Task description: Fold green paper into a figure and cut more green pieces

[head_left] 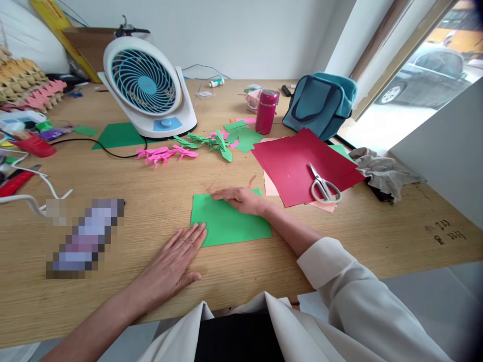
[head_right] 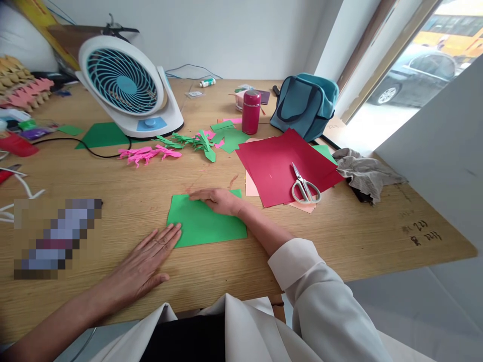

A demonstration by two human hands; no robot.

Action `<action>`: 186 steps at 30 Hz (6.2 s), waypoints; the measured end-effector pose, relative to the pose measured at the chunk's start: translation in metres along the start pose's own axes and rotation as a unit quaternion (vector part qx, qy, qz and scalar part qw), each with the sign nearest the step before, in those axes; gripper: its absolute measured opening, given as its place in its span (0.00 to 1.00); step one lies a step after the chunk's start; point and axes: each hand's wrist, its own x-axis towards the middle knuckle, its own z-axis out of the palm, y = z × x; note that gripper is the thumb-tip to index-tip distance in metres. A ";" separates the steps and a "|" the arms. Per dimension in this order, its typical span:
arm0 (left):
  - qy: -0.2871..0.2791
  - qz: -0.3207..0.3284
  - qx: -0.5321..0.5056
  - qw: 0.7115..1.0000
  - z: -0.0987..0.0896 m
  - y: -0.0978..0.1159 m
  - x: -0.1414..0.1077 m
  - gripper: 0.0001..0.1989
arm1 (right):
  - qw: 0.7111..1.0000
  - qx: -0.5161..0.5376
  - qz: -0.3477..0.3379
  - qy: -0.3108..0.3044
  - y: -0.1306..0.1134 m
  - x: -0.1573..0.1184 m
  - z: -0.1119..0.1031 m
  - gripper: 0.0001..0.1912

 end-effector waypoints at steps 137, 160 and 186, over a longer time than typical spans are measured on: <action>0.281 -0.210 -0.556 0.754 -0.043 -0.033 0.149 0.30 | 0.776 0.434 0.287 0.355 -0.040 -0.054 -0.024 0.17; 0.222 -0.298 -0.720 0.586 -0.030 -0.011 0.152 0.29 | 0.820 0.390 0.260 0.330 -0.040 -0.053 -0.019 0.18; 0.273 -0.313 -0.756 0.505 -0.013 -0.019 0.155 0.27 | 0.900 -0.130 0.263 0.322 -0.034 -0.076 -0.065 0.12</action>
